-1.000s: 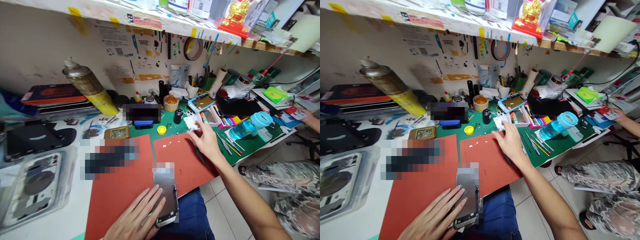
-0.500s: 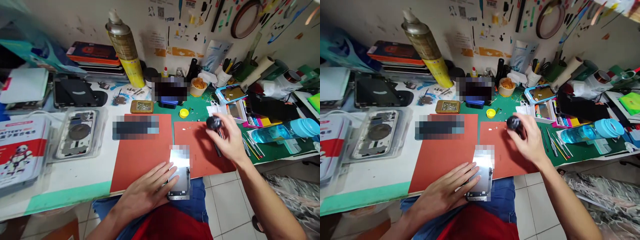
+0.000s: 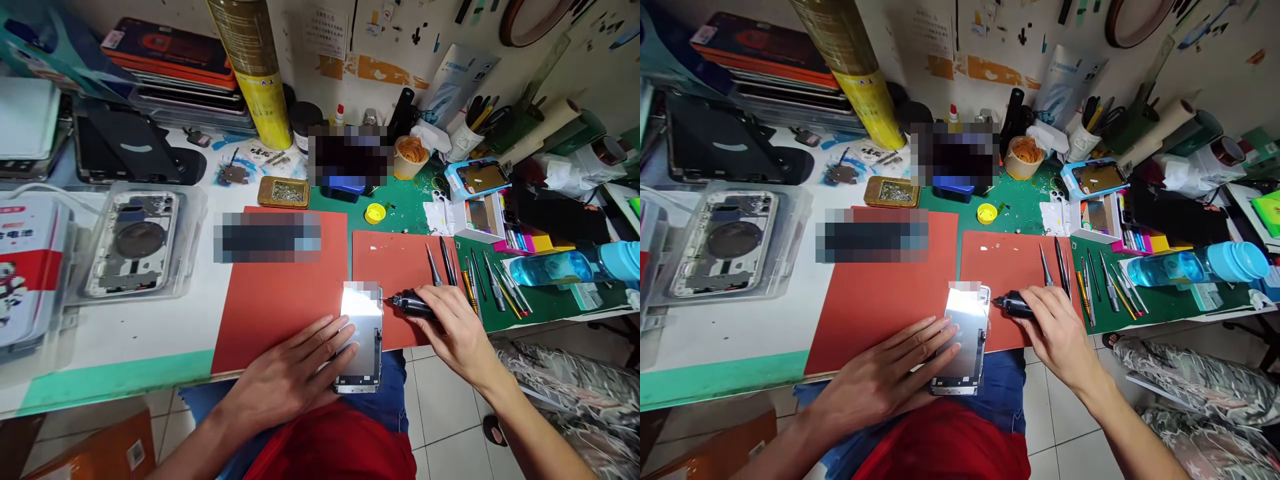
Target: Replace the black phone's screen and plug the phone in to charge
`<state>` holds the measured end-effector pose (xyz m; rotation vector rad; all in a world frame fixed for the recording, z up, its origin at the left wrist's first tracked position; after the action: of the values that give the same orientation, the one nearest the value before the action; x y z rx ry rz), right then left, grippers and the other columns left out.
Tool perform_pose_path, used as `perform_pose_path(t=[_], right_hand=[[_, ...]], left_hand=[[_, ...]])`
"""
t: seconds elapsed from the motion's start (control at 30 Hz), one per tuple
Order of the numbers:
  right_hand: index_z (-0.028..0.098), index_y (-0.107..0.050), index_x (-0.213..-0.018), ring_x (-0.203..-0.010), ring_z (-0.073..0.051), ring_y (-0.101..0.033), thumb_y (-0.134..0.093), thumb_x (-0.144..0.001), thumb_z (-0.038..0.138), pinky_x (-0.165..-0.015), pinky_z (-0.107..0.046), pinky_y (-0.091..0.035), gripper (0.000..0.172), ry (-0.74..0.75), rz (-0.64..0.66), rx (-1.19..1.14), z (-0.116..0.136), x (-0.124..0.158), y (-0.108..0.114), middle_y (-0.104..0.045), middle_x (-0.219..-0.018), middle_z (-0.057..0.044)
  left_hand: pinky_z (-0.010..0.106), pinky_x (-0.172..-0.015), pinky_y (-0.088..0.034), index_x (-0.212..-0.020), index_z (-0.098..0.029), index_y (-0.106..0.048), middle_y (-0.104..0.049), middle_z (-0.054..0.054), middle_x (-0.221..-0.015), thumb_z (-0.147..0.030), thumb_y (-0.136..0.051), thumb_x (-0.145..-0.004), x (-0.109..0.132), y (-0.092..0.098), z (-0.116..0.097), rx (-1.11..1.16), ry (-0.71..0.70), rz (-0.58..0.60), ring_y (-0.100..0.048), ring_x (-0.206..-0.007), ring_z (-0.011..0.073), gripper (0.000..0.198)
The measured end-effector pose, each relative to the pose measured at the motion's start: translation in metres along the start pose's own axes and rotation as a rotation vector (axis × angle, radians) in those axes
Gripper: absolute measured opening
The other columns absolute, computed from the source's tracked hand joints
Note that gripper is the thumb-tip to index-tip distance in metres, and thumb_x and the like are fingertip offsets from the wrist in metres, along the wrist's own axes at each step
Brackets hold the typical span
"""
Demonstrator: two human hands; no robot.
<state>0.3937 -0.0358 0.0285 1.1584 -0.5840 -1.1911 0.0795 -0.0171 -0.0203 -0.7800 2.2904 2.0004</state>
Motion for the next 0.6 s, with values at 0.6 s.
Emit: perform_pose_path(t=[0.6], right_hand=[[0.020,-0.049,-0.160,-0.121,-0.036,-0.061,-0.057,-0.098,0.001,-0.103,-0.062,-0.060,0.065,0.084,0.091,0.184,0.003,-0.004,0.006,-0.071,-0.139,-0.015]], left_hand=[[0.045,-0.136,-0.030,-0.154,-0.015,-0.055,-0.055,0.011,-0.164,-0.039,-0.064,-0.107,0.001,-0.004,-0.002,-0.001,0.012,-0.034,-0.040,-0.160,0.0273,0.054]])
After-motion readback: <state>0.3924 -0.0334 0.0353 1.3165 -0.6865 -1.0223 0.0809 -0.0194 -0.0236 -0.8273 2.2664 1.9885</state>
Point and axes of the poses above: each hand's wrist, its own x-axis away from the middle knuckle, its own y-axis out of the back of the hand, z = x × y, the point moved 2 cm from there along -x, towards the middle knuckle
